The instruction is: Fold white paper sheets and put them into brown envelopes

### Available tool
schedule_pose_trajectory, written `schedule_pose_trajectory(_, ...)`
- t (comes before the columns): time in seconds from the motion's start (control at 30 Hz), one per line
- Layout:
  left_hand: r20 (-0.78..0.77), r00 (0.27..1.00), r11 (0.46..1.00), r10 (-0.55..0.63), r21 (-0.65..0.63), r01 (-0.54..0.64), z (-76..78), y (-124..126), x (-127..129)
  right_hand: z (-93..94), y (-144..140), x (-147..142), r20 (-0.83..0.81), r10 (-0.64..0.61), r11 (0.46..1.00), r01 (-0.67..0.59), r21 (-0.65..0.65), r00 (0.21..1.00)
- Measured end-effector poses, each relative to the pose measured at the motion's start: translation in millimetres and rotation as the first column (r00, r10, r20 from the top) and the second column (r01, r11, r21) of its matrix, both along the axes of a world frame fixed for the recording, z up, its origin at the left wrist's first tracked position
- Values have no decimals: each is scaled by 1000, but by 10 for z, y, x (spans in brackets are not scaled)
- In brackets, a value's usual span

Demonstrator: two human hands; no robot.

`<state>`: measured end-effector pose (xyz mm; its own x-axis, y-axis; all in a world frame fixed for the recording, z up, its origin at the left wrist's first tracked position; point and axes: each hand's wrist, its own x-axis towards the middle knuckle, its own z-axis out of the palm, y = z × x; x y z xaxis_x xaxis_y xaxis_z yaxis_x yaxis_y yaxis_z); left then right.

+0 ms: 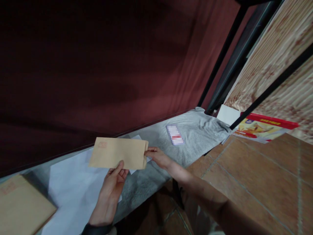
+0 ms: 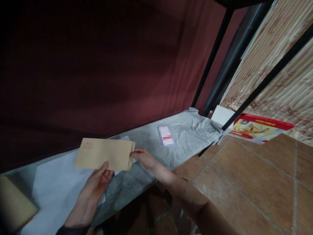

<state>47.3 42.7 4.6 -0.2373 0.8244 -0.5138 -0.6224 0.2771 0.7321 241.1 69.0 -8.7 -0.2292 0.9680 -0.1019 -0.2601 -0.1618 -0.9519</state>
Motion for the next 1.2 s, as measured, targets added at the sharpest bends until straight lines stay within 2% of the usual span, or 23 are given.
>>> schedule_pose_trajectory(0.13, -35, 999, 999, -41, 18, 41, -19, -21, 88, 24, -23, 59, 21, 69, 997, -69, 22, 997)
schedule_pose_trajectory(0.2, -98, 987, 991, -130, 3, 131, -23, -50, 109, -7, 12, 73, 48, 53, 997, -55, 51, 997)
schedule_pose_trajectory(0.23, -146, 965, 976, -219, -22, 218, -26, -69, 108, -26, 41, 83, 74, 30, 997, -35, 67, 997)
schedule_pose_trajectory(0.3, -297, 850, 898, -434, -75, 433, -35, -109, 85, -49, 108, 121, 142, -27, 995, 13, 102, 990)
schedule_pose_trajectory(0.33, -415, 758, 851, -504, -87, 518, -38, -129, 67, -49, 140, 151, 170, -52, 992, 32, 119, 984)
schedule_pose_trajectory(0.37, -563, 655, 820, -505, -76, 567, -39, -146, 48, -40, 165, 189, 192, -69, 990, 44, 134, 979)
schedule_pose_trajectory(0.4, -725, 547, 809, -419, -26, 587, -37, -160, 29, -21, 182, 232, 207, -74, 988, 43, 146, 976)
schedule_pose_trajectory(0.47, -952, 301, 785, -60, 141, 603, -27, -173, -3, 34, 186, 323, 221, -30, 987, -6, 164, 975)
schedule_pose_trajectory(0.53, -959, 49, 718, 280, 243, 652, -18, -169, -24, 92, 156, 400, 228, 71, 978, -112, 173, 971)
schedule_pose_trajectory(0.6, -889, -151, 664, 432, 201, 720, -24, -156, -43, 131, 111, 449, 249, 183, 959, -228, 166, 951)
schedule_pose_trajectory(0.67, -841, -281, 643, 462, 100, 759, -47, -141, -68, 143, 71, 471, 277, 263, 940, -311, 143, 924)
schedule_pose_trajectory(0.77, -815, -367, 617, 449, -14, 787, -79, -123, -123, 122, 48, 478, 295, 327, 918, -376, 126, 898)
schedule_pose_trajectory(0.9, -805, -393, 604, 445, -54, 795, -34, -121, -178, 69, 87, 469, 306, 343, 912, -393, 119, 888)
schedule_pose_trajectory(1.07, -787, -424, 634, 448, -54, 771, 87, -140, -160, -31, 172, 451, 337, 218, 960, -263, 93, 916)
schedule_pose_trajectory(1.2, -808, -451, 661, 378, -105, 743, 77, -122, -127, -126, 208, 437, 365, 179, 976, -212, 53, 914)
